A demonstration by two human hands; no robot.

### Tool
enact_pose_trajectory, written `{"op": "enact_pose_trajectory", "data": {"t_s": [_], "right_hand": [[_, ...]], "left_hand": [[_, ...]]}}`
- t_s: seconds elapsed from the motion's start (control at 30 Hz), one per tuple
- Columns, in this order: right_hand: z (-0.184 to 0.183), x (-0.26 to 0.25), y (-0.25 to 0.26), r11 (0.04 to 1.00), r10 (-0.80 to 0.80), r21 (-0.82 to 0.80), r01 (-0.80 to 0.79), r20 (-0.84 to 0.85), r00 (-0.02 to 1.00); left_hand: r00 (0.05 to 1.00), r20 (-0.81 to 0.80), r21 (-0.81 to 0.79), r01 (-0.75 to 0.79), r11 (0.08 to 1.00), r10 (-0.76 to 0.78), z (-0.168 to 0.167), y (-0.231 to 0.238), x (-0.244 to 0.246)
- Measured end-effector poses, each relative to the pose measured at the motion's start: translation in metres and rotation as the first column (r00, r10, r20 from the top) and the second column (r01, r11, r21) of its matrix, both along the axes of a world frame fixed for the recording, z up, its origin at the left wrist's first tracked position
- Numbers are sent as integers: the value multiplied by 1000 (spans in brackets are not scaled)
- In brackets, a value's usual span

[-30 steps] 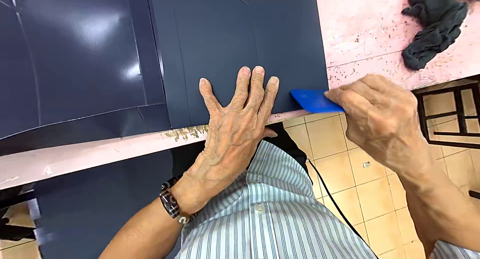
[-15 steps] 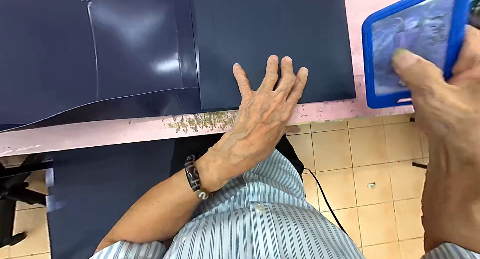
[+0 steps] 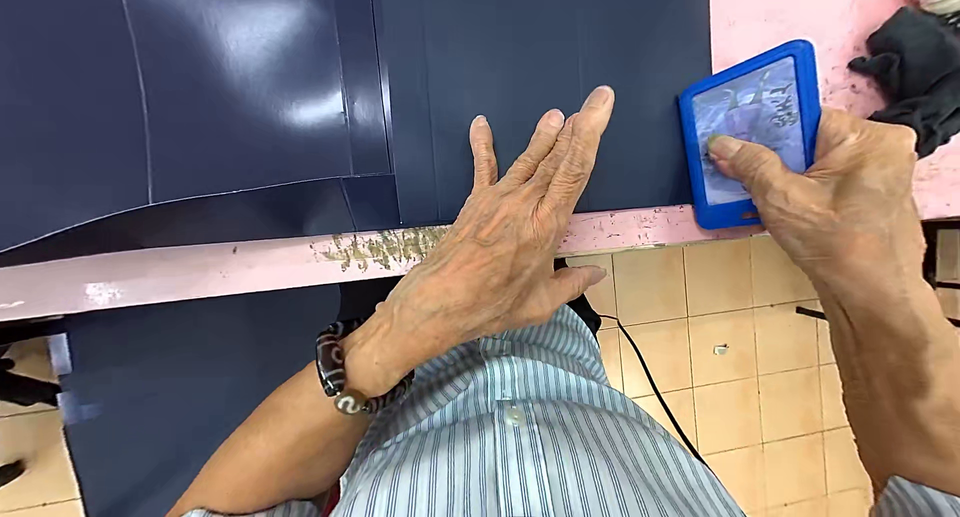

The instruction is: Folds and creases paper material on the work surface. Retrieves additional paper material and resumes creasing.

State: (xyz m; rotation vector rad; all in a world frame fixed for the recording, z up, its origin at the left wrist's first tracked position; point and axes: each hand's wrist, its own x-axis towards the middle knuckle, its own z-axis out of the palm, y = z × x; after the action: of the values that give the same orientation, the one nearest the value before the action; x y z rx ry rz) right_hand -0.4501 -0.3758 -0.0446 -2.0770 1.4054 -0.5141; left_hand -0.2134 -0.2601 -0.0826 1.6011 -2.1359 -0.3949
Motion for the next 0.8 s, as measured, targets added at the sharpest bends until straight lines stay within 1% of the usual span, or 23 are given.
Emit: {"op": "enact_pose_trajectory", "data": {"t_s": [0.07, 0.13, 0.23, 0.3, 0.37, 0.4, 0.43, 0.47, 0.5, 0.53, 0.57, 0.6, 0.63, 0.67, 0.7, 0.73, 0.8], "right_hand": [[-1, 7, 6, 999, -32, 26, 31, 39, 999], [-1, 20, 13, 999, -30, 23, 29, 47, 998], [-4, 52, 23, 1000, 17, -2, -17, 17, 1000], [-4, 75, 29, 997, 70, -31, -70, -8, 998], [-1, 85, 37, 988, 155, -14, -155, 5, 988], [-1, 85, 37, 984, 178, -9, -178, 0, 984], [-2, 84, 35, 984, 176, -7, -176, -9, 984], [-6, 81, 32, 987, 160, -5, -160, -19, 987], [-8, 79, 29, 990, 141, 10, -141, -23, 990], [-11, 78, 27, 992, 122, 15, -122, -23, 992], [-13, 79, 26, 995, 103, 12, -103, -17, 995], [-13, 81, 26, 996, 83, 12, -83, -14, 996], [-12, 84, 29, 998, 69, 9, -68, -16, 998], [-10, 90, 33, 998, 62, 3, -62, -21, 998], [-8, 97, 38, 998, 64, -1, -64, -24, 998], [-6, 106, 44, 997, 72, -5, -72, -23, 997], [-4, 126, 57, 995, 101, -5, -101, -9, 995]], "left_hand": [[1000, -27, -2, 4, 1000, -4, 2, -1, -2], [998, -57, 8, -4, 1000, 4, 5, -3, -2], [993, -115, 17, -14, 1000, 16, 10, -1, -3], [980, -195, -18, -30, 999, 26, 10, 3, -2], [971, -235, -74, -60, 995, 41, 10, 11, 5], [977, -205, -123, -82, 989, 55, 14, 16, 14], [989, -126, -159, -103, 982, 83, 21, 28, 30], [991, -13, -200, -133, 971, 133, 31, 45, 50], [971, 108, -242, -184, 953, 214, 39, 67, 73], [924, 230, -268, -243, 932, 307, 45, 90, 99], [860, 338, -261, -304, 916, 382, 47, 109, 124], [806, 419, -221, -355, 908, 417, 45, 121, 145], [774, 464, -188, -389, 902, 430, 39, 123, 161], [759, 486, -190, -392, 900, 433, 30, 120, 173], [759, 491, -214, -372, 903, 428, 22, 112, 182], [780, 469, -212, -357, 910, 415, 18, 106, 186], [802, 455, -198, -333, 922, 387, 17, 96, 188]]}}
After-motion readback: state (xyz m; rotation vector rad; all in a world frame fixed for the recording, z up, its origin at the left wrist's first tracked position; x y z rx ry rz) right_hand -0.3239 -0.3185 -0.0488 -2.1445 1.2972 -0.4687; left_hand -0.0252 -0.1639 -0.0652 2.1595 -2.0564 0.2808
